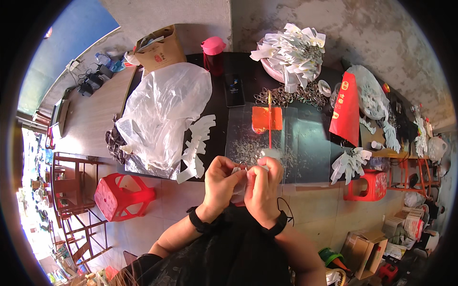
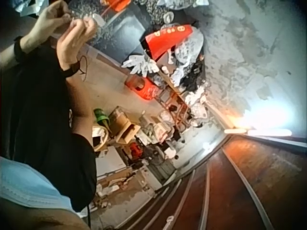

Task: The person picks up a white paper cutout and threads a metal ring through a hole in the material. They continue to layer more paper cutouts onto the ring one by one before setting the assembled piece down.

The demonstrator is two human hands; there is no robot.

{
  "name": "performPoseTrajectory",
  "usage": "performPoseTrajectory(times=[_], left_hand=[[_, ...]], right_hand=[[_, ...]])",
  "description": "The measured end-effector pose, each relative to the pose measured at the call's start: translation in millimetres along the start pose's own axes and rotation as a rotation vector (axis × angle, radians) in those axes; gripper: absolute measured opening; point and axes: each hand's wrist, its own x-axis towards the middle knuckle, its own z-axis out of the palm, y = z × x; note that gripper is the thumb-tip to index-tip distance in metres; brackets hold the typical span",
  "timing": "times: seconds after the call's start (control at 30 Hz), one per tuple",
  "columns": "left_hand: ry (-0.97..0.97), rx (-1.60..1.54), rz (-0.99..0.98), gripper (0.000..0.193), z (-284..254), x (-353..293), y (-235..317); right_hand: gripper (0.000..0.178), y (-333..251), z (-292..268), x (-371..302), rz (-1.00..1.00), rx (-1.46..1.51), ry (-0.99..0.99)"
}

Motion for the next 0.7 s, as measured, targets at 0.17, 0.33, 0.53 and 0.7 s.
performPoseTrajectory(times=[0.17, 0.33, 0.53, 0.7], left_hand=[[0.001, -0.012, 0.029, 0.024, 2.4, -2.0, -3.1], [0.028, -0.001, 0.063, 0.023, 4.9, -3.0, -2.7], [0.042, -0.041, 0.066, 0.024, 7.1, -3.8, -3.3], [0.033, -0.159, -0.007, 0.027, 5.7, -4.2, -2.0]], right_hand=[[0.022, -1.4, 3.0, -3.8, -0.088, -0.175, 0.061], [0.021, -2.0, 4.3, -0.3, -0.117, -0.226, 0.069], [0.019, -2.8, 5.7, 3.1, -0.101, -0.237, 0.112], [0.019, -6.8, 7.3, -0.5, 0.085, -0.111, 0.093]])
